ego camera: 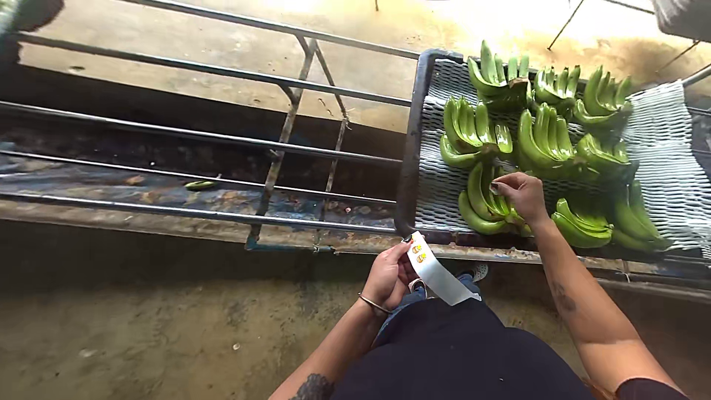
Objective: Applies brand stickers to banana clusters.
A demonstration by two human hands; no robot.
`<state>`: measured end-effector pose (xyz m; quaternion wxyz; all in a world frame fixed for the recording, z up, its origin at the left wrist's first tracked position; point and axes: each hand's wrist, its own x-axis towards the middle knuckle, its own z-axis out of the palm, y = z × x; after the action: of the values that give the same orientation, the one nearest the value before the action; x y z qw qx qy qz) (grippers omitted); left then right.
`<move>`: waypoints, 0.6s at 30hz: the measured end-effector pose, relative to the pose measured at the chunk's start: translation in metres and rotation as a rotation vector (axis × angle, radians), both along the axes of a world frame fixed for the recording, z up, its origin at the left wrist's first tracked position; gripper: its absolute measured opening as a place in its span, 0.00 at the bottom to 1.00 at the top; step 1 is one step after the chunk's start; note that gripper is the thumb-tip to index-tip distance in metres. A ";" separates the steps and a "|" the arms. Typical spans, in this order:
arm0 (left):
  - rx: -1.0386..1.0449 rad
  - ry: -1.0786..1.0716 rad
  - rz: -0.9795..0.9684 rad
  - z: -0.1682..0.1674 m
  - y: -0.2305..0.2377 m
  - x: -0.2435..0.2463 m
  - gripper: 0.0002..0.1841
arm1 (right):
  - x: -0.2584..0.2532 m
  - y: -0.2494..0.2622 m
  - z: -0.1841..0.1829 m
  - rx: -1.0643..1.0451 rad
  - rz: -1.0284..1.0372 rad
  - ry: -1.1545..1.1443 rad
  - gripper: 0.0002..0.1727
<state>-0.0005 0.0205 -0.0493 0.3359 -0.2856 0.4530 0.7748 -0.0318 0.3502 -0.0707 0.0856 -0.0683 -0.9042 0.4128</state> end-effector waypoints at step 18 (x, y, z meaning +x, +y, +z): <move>-0.007 0.011 0.024 0.002 0.006 0.006 0.21 | -0.017 0.037 -0.051 0.227 -0.255 -0.508 0.14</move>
<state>0.0059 0.0265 -0.0473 0.3231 -0.2879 0.4541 0.7788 -0.0491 0.3874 -0.1212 -0.0849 -0.2722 -0.9212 0.2646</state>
